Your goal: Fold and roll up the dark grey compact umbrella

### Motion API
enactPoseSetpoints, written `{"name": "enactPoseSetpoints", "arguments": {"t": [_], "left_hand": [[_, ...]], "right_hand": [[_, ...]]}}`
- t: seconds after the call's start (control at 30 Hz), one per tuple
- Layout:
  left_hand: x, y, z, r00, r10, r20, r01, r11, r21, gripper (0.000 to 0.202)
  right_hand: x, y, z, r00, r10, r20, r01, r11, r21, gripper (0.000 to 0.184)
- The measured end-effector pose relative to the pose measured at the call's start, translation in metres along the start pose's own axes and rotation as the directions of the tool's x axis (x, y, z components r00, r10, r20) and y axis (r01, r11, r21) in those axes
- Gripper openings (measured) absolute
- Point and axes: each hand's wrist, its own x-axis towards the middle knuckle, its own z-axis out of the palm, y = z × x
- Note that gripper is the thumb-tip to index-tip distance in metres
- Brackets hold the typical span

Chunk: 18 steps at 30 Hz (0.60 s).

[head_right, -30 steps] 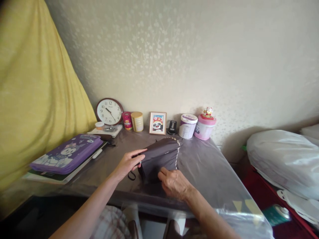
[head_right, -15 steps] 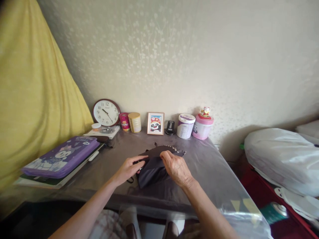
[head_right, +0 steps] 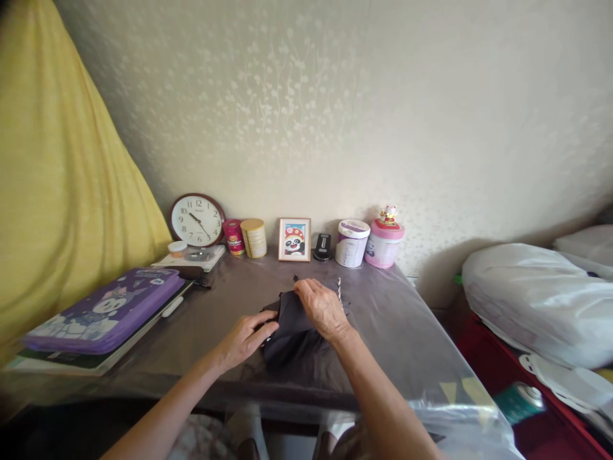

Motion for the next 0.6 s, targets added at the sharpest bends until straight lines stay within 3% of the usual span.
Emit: {"name": "enactPoseSetpoints", "arguments": {"t": [0.23,0.37,0.5,0.6], "left_hand": [[-0.001,-0.005,0.005,0.999,-0.006,-0.053,0.009,0.998,0.063,0.027],[-0.001,-0.01,0.007,0.983,-0.175,-0.062,0.166,0.978,-0.124,0.034],[0.0,-0.009,0.007,0.964,-0.263,-0.051,0.242,0.937,-0.251,0.047],[0.0,-0.006,0.004,0.969,-0.247,-0.016,0.235,0.936,-0.262,0.049]], "right_hand": [[0.006,-0.003,0.018,0.995,0.06,0.085,-0.063,0.997,0.041,0.017],[-0.003,0.001,0.031,0.985,0.07,0.159,-0.085,0.992,0.089,0.02],[-0.011,0.019,0.036,0.967,-0.043,0.25,0.011,0.992,0.129,0.029],[-0.015,0.044,0.039,0.938,0.086,0.336,-0.111,0.992,0.055,0.038]]}}
